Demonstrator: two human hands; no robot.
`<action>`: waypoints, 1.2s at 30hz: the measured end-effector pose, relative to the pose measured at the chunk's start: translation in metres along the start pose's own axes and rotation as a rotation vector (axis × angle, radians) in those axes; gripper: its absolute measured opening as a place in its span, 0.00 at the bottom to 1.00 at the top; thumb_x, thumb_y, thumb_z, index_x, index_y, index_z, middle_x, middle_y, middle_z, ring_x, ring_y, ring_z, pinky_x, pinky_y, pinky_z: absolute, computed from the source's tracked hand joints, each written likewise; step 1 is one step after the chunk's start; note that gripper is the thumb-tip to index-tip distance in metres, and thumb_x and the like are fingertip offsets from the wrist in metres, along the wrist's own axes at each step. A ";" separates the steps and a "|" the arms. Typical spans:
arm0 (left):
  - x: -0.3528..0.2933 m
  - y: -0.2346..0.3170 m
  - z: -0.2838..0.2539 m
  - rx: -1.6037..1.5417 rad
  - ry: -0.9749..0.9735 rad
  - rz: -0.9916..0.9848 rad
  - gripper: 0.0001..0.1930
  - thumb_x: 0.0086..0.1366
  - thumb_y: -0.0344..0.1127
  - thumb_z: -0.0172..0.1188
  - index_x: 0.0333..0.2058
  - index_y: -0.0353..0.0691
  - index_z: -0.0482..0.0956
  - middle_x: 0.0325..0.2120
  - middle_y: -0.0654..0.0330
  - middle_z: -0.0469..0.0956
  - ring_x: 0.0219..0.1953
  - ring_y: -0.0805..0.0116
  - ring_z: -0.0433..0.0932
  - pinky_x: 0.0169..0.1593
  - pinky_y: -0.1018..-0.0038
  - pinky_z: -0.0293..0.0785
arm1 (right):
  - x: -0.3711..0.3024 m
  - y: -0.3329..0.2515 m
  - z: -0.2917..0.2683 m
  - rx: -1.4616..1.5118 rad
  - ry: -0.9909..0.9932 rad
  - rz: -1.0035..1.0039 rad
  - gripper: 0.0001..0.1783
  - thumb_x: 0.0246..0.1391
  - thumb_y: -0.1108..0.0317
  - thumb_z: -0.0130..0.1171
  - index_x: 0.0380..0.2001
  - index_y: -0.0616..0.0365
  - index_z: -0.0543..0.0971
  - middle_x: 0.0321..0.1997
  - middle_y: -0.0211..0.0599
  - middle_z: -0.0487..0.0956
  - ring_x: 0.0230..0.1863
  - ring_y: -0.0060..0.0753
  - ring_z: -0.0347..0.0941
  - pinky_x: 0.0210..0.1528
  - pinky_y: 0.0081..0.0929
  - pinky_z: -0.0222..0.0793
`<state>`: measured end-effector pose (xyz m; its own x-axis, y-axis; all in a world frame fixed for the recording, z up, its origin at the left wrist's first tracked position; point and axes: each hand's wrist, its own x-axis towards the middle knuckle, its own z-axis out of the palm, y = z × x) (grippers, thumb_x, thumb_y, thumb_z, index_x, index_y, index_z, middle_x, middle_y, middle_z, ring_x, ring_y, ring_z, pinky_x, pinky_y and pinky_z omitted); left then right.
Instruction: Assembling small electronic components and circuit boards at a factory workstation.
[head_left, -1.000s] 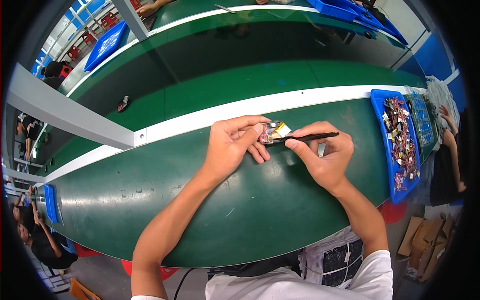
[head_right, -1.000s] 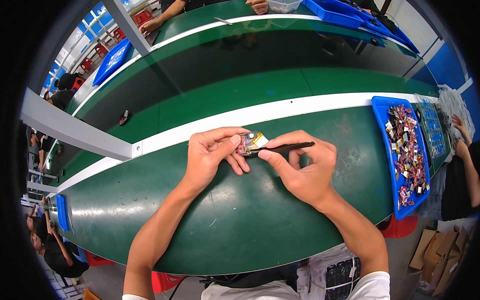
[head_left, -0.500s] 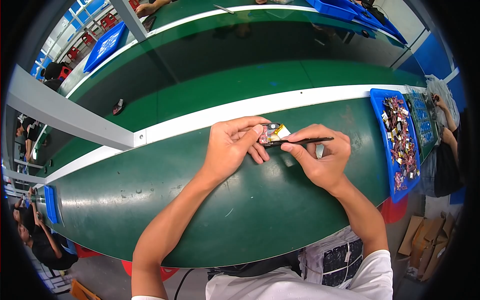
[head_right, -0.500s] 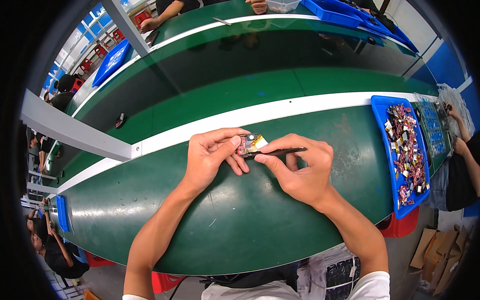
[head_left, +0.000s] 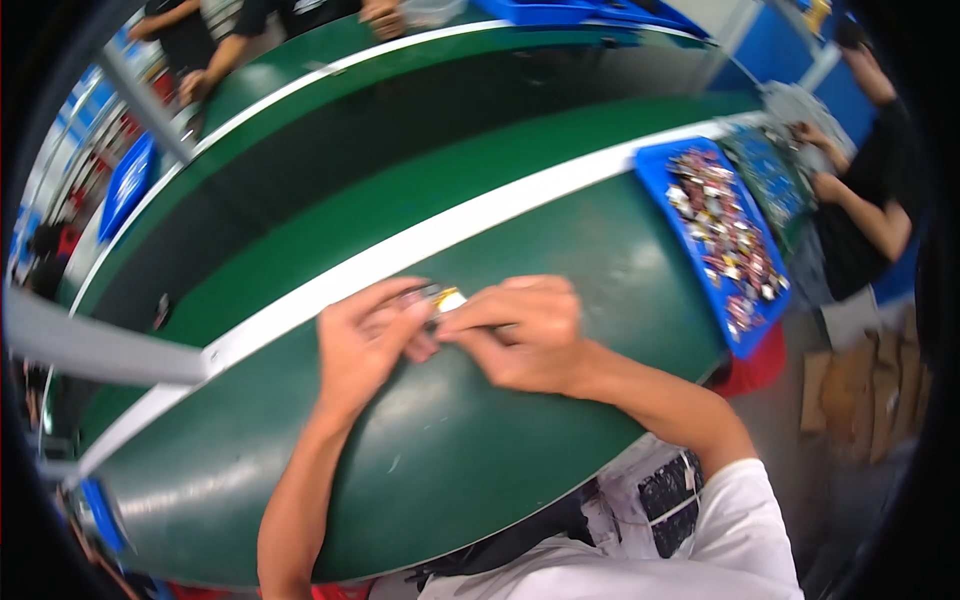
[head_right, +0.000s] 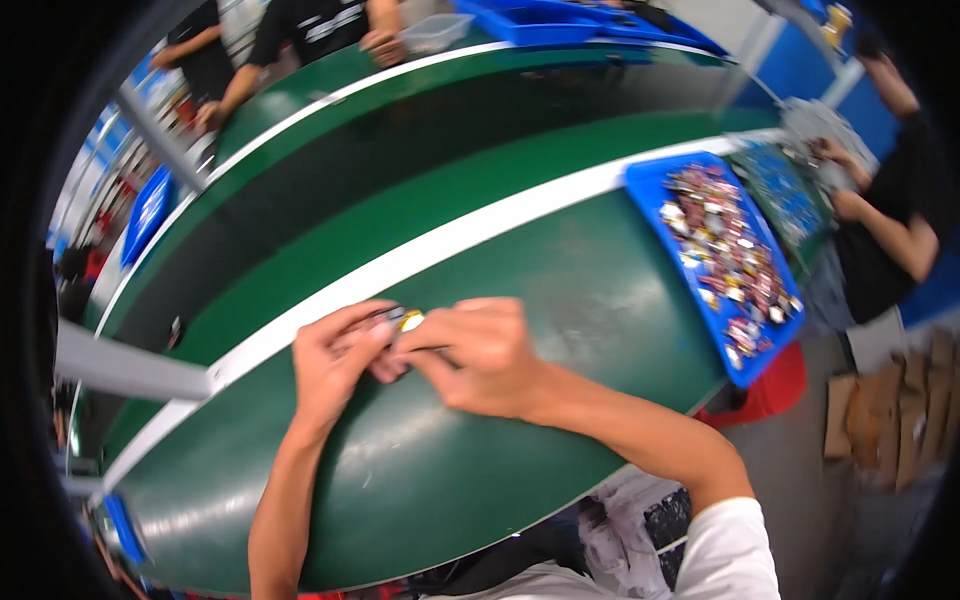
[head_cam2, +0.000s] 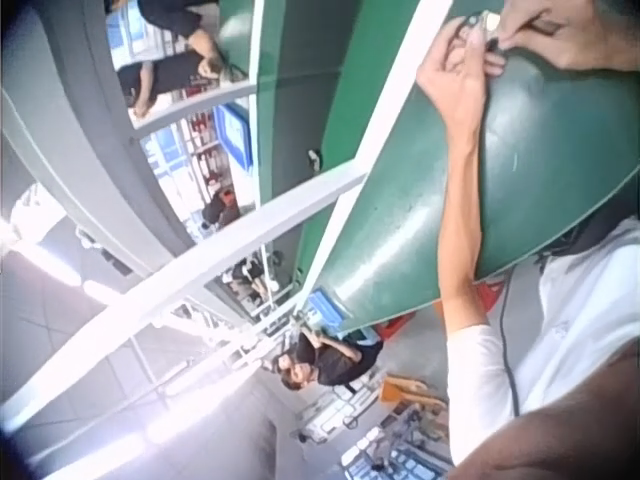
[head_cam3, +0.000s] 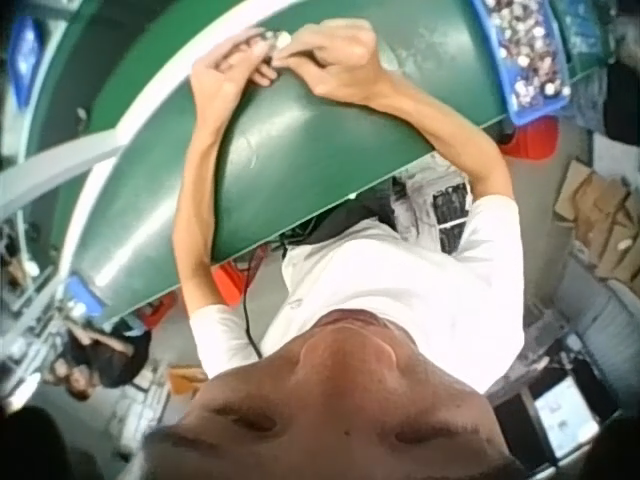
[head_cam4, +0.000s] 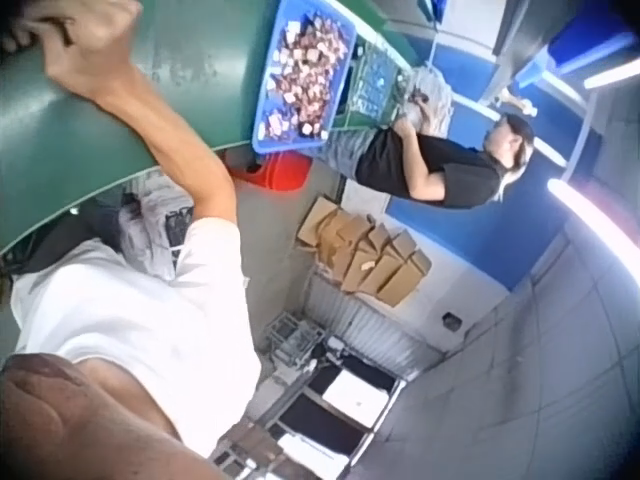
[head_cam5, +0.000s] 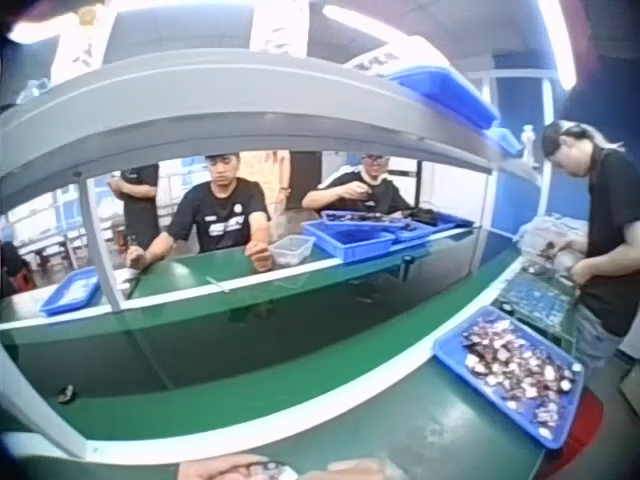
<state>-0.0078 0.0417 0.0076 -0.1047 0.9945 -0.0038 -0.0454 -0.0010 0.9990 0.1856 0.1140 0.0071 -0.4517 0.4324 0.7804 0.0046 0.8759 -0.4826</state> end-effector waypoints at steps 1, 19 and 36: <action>-0.006 0.006 -0.005 0.067 0.028 -0.003 0.15 0.69 0.30 0.63 0.49 0.23 0.80 0.27 0.52 0.83 0.25 0.68 0.83 0.28 0.76 0.80 | 0.002 -0.005 0.006 0.021 0.000 -0.002 0.10 0.39 0.79 0.75 0.27 0.54 0.87 0.27 0.32 0.86 0.18 0.25 0.76 0.22 0.23 0.68; 0.002 -0.004 -0.003 0.023 0.158 0.039 0.14 0.70 0.31 0.62 0.46 0.23 0.78 0.24 0.52 0.82 0.18 0.70 0.78 0.21 0.80 0.72 | -0.003 -0.004 0.012 0.046 0.214 -0.055 0.07 0.38 0.80 0.63 0.22 0.54 0.79 0.19 0.27 0.79 0.15 0.34 0.70 0.19 0.29 0.59; 0.000 -0.005 0.012 0.141 0.255 0.070 0.13 0.68 0.30 0.64 0.44 0.25 0.78 0.24 0.58 0.81 0.18 0.76 0.75 0.23 0.82 0.71 | -0.005 0.001 0.019 0.009 0.201 -0.083 0.07 0.40 0.77 0.66 0.21 0.55 0.77 0.17 0.30 0.75 0.12 0.37 0.60 0.17 0.33 0.54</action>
<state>0.0038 0.0433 0.0036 -0.3496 0.9341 0.0723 0.1076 -0.0366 0.9935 0.1704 0.1088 -0.0049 -0.2637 0.3932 0.8808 -0.0340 0.9088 -0.4159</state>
